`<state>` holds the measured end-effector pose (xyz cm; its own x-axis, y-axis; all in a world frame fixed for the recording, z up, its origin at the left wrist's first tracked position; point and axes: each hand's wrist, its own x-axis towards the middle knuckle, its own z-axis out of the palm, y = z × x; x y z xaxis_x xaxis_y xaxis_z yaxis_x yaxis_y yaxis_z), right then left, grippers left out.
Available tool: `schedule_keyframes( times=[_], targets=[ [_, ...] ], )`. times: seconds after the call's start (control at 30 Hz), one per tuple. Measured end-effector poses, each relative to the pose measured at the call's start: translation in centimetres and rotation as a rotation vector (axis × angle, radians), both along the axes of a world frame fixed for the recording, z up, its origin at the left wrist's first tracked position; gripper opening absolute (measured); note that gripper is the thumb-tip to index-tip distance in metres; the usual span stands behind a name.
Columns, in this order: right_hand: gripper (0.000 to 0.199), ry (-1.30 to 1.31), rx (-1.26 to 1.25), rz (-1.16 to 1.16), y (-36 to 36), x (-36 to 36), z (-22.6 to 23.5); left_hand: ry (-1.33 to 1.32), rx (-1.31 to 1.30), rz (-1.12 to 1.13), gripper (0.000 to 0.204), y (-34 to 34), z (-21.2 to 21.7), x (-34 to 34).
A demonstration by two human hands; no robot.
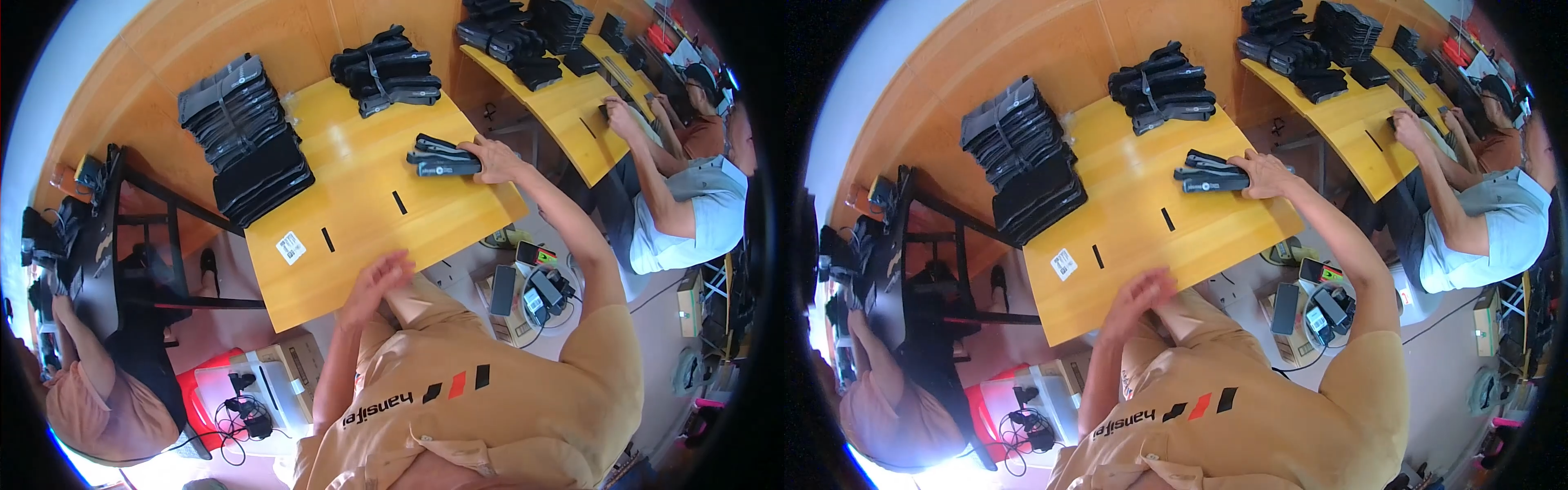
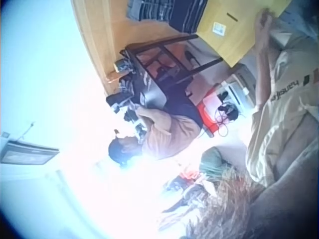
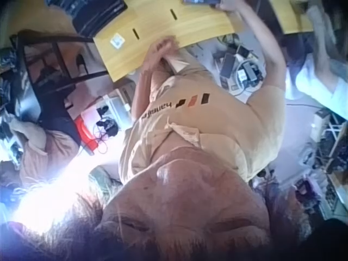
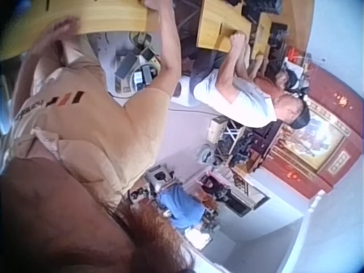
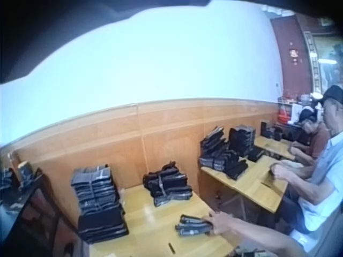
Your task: Assembling and inspecting black plastic strap components at a manufacturing workbench.
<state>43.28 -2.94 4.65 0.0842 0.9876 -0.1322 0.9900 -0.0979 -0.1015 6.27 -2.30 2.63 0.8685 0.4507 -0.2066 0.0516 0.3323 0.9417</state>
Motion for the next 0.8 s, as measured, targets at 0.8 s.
schedule_keyframes(
  times=[0.8],
  targets=[
    [0.041,1.685,0.146,-0.230,-2.2,-14.6,1.3,-0.151,0.240,0.588,0.017,3.3,-1.5,8.1]
  ],
)
